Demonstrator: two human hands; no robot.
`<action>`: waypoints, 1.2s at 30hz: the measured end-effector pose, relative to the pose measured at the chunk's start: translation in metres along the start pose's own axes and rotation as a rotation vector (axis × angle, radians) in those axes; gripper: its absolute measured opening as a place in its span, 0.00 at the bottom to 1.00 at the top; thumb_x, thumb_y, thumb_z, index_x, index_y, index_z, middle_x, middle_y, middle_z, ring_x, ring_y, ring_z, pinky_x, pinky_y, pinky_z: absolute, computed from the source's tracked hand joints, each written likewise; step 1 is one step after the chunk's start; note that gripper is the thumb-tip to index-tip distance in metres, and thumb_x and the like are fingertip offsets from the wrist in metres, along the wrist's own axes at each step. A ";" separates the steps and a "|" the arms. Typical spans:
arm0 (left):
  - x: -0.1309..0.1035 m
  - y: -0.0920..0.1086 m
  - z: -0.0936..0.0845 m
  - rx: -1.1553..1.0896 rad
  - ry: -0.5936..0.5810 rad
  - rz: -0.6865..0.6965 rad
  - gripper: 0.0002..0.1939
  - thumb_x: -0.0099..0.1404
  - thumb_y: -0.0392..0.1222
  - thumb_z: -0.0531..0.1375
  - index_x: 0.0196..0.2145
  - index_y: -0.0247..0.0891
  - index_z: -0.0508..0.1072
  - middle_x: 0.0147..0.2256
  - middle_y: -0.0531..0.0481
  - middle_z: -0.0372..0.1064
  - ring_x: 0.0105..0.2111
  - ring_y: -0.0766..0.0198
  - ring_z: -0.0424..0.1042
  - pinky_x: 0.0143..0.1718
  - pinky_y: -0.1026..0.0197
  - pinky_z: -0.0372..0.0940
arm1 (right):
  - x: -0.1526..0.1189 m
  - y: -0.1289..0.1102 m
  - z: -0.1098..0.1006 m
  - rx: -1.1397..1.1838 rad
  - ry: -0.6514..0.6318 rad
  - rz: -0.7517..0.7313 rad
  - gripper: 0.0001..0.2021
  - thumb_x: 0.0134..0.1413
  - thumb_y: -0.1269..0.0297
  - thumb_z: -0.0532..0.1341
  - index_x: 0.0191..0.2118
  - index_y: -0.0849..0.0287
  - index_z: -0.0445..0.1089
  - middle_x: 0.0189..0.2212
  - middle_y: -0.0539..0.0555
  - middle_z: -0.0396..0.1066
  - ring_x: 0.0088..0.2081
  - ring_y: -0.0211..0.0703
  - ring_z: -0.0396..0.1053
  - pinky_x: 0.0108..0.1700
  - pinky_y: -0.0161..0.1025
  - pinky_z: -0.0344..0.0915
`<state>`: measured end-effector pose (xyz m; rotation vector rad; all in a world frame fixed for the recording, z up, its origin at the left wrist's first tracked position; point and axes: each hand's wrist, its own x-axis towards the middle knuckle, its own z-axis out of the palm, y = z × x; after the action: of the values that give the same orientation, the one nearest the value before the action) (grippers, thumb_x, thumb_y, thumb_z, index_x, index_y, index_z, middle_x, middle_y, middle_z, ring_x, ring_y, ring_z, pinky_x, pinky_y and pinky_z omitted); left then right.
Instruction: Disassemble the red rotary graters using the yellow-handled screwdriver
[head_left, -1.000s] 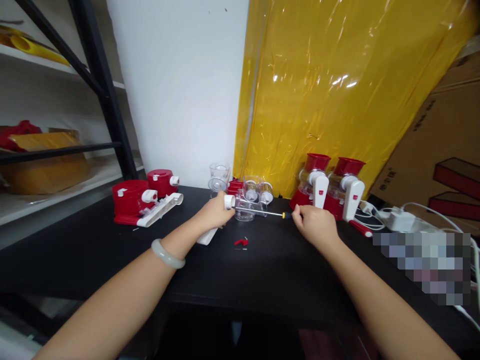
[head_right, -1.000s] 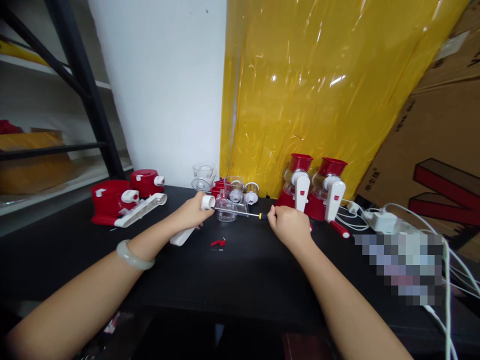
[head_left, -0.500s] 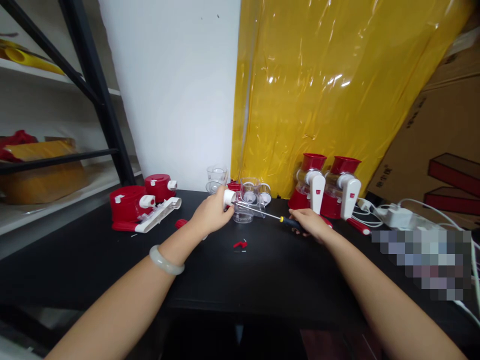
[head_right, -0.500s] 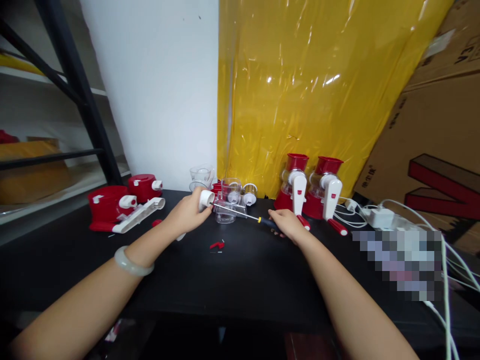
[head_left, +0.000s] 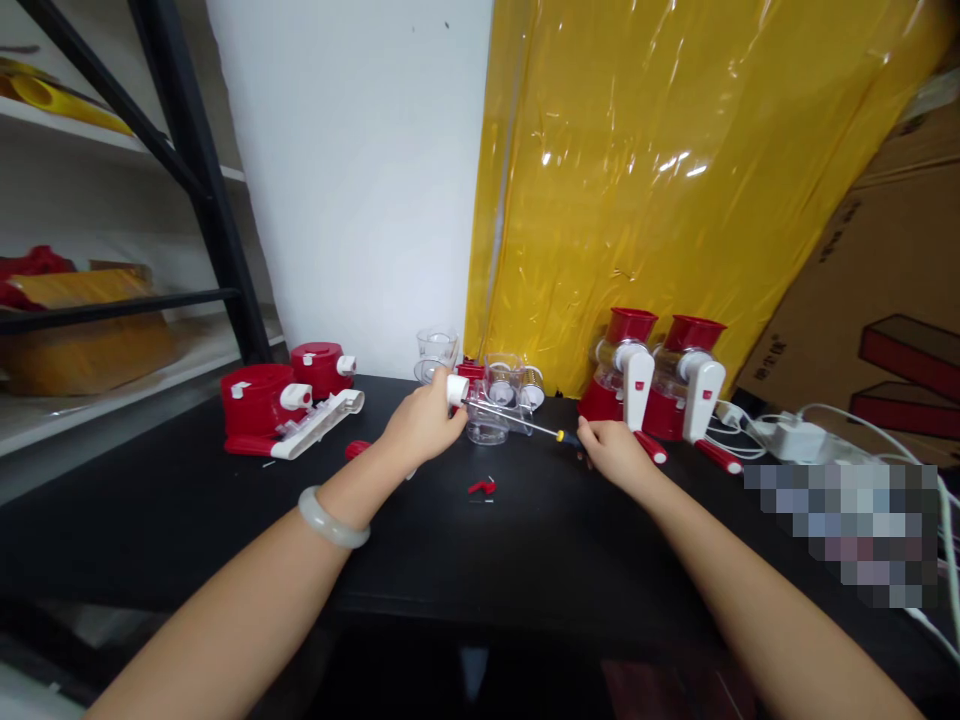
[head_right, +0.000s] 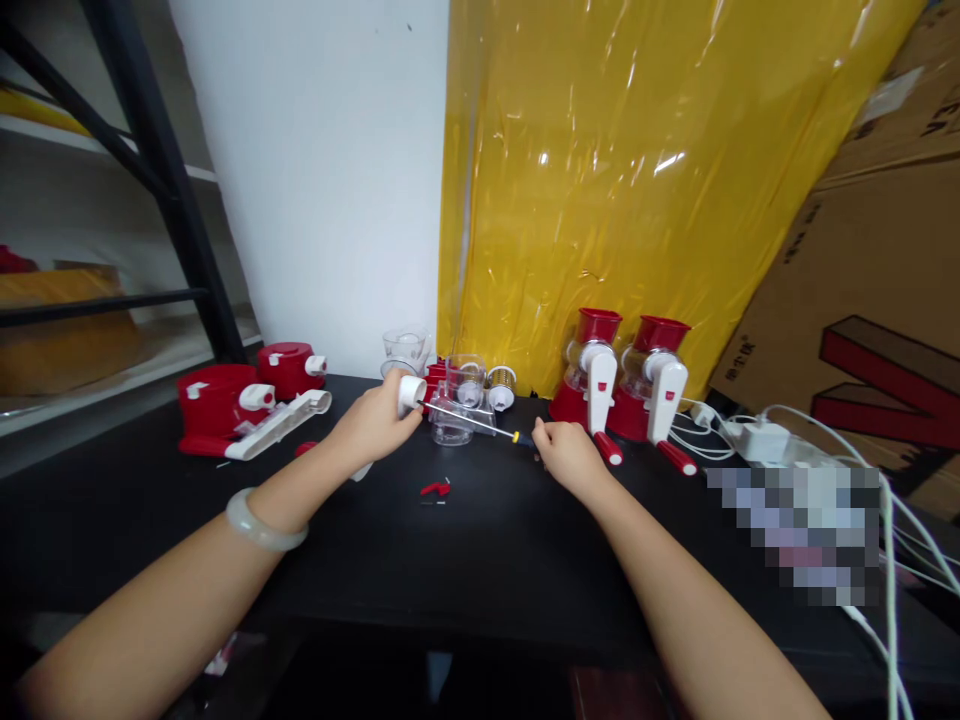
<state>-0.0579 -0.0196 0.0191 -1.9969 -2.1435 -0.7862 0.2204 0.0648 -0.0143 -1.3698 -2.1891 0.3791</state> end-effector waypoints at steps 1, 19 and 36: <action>0.000 0.000 0.000 -0.002 0.000 -0.006 0.21 0.64 0.50 0.53 0.51 0.37 0.59 0.36 0.40 0.72 0.35 0.49 0.74 0.31 0.57 0.60 | -0.001 -0.002 -0.001 -0.061 0.040 -0.024 0.27 0.64 0.54 0.44 0.17 0.57 0.64 0.17 0.54 0.69 0.22 0.41 0.67 0.28 0.36 0.56; 0.007 -0.011 0.010 -0.168 -0.113 -0.119 0.17 0.60 0.44 0.56 0.46 0.37 0.62 0.35 0.42 0.74 0.31 0.54 0.75 0.29 0.59 0.62 | -0.015 -0.016 -0.006 -0.341 0.344 -0.152 0.21 0.62 0.54 0.49 0.23 0.58 0.67 0.24 0.57 0.71 0.27 0.42 0.68 0.28 0.36 0.51; 0.002 -0.001 0.001 0.072 0.003 0.055 0.21 0.62 0.39 0.52 0.53 0.38 0.59 0.36 0.41 0.73 0.37 0.48 0.74 0.35 0.55 0.63 | 0.006 0.010 0.008 0.470 -0.325 0.265 0.28 0.61 0.48 0.50 0.20 0.64 0.69 0.10 0.50 0.61 0.10 0.30 0.53 0.15 0.30 0.47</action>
<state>-0.0591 -0.0176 0.0191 -2.0078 -2.0747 -0.6931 0.2212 0.0744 -0.0238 -1.3945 -1.9729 1.2045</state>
